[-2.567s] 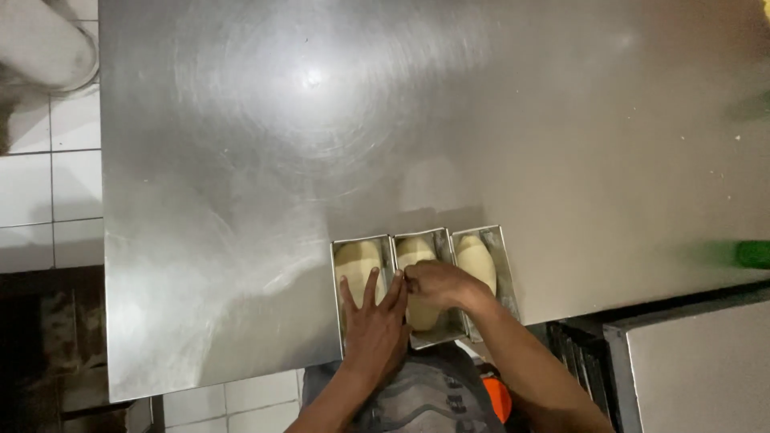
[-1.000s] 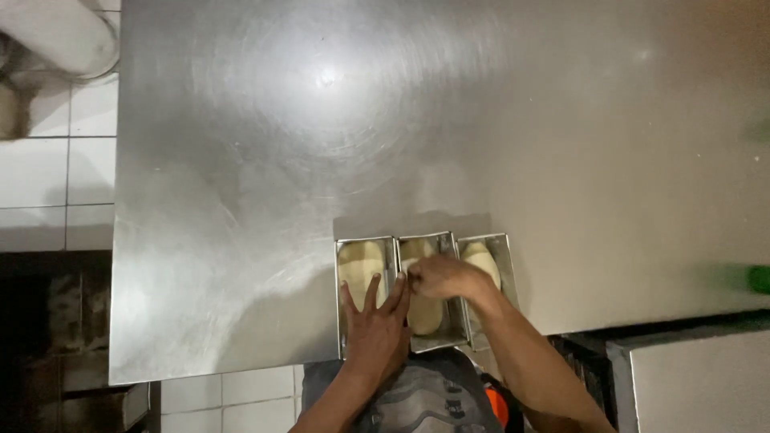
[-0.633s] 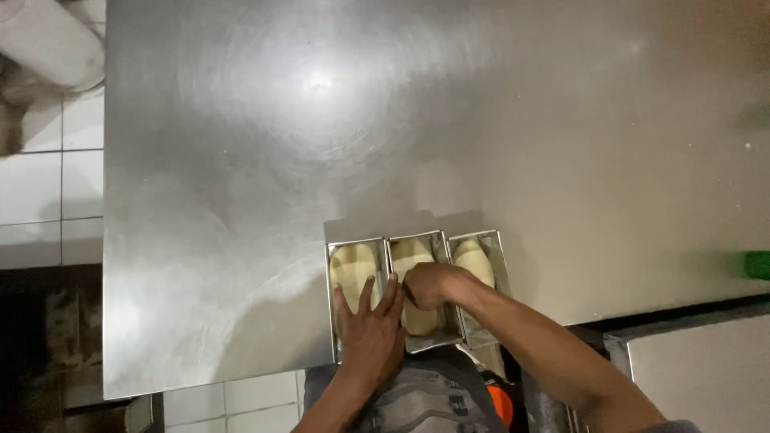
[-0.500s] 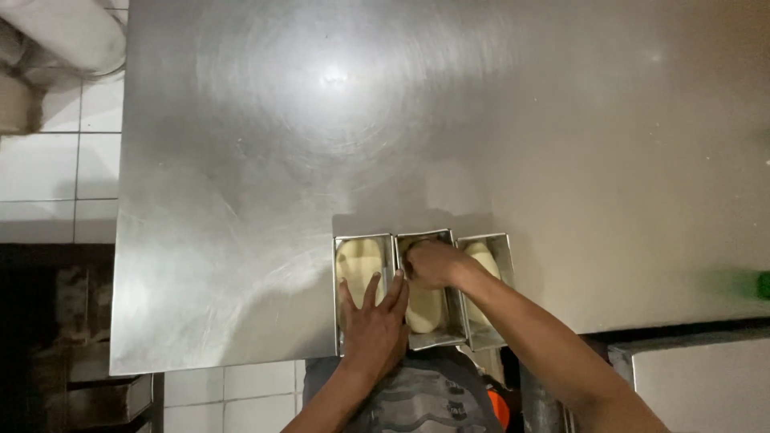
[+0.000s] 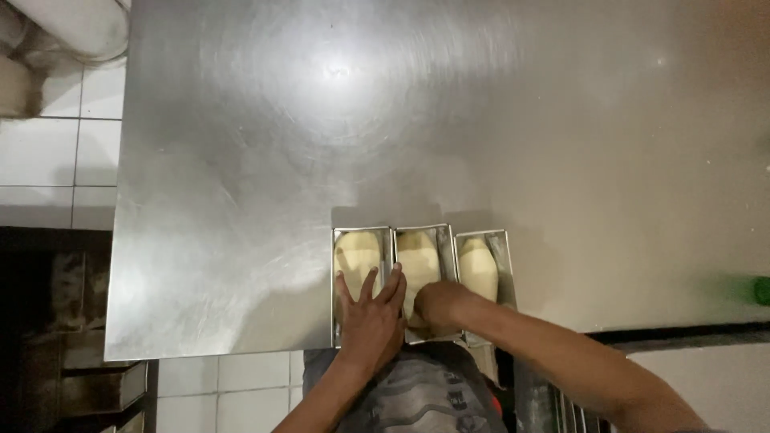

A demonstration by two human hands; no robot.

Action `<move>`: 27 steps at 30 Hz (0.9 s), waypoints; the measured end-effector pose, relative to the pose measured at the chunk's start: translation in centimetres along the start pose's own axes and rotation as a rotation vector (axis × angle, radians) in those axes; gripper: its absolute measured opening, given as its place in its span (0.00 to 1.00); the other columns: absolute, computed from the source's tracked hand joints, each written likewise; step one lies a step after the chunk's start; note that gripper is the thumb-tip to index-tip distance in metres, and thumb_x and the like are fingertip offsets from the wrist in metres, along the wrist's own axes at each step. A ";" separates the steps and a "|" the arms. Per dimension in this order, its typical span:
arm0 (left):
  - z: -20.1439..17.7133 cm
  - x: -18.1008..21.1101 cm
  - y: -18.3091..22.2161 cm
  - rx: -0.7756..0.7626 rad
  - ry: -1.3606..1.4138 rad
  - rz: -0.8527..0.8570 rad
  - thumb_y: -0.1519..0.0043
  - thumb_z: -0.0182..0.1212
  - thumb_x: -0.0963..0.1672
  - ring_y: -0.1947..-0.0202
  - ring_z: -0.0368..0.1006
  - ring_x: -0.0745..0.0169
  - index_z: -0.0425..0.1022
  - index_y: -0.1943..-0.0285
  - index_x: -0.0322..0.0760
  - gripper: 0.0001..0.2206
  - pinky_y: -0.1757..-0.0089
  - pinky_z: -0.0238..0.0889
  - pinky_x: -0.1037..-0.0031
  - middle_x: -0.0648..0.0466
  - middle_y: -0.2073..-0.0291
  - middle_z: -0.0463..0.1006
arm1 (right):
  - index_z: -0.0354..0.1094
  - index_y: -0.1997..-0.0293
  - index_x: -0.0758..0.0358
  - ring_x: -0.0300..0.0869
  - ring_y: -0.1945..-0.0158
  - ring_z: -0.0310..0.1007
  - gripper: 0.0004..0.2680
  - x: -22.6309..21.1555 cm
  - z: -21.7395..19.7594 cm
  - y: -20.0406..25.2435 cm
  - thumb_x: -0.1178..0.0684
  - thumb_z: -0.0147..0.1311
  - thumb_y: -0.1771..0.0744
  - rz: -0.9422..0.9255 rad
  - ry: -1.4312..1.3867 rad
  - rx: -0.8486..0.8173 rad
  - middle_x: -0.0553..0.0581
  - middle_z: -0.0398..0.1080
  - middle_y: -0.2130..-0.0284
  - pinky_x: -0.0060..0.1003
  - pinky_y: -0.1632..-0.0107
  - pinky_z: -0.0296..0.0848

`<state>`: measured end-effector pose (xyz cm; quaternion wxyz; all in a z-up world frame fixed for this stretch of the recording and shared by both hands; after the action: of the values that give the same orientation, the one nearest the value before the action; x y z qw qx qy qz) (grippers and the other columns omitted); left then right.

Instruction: Placing shaped dough into metal loaf tins and arranging them in the bakery.

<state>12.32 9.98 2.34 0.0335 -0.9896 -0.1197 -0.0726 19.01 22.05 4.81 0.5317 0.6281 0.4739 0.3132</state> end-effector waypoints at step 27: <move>-0.6 0.0 -1.0 -0.145 0.070 -0.011 0.44 0.60 0.55 0.28 0.52 0.41 0.55 0.22 0.45 0.39 0.42 0.32 0.16 0.58 0.24 0.56 | 0.72 0.53 0.67 0.54 0.47 0.74 0.12 3.4 -7.0 -2.0 0.56 0.39 0.33 -0.110 -0.499 0.434 0.66 0.76 0.51 0.48 0.49 0.73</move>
<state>11.95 10.88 3.02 -0.0347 -0.9856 -0.1183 -0.1157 13.42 27.80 4.14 0.5011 0.7576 0.4180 0.0124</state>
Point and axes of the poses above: each hand's wrist, its own y-axis away from the middle knuckle, its own z-axis out of the palm, x = y × z, the point moved 4 cm from there along -y, towards the middle knuckle
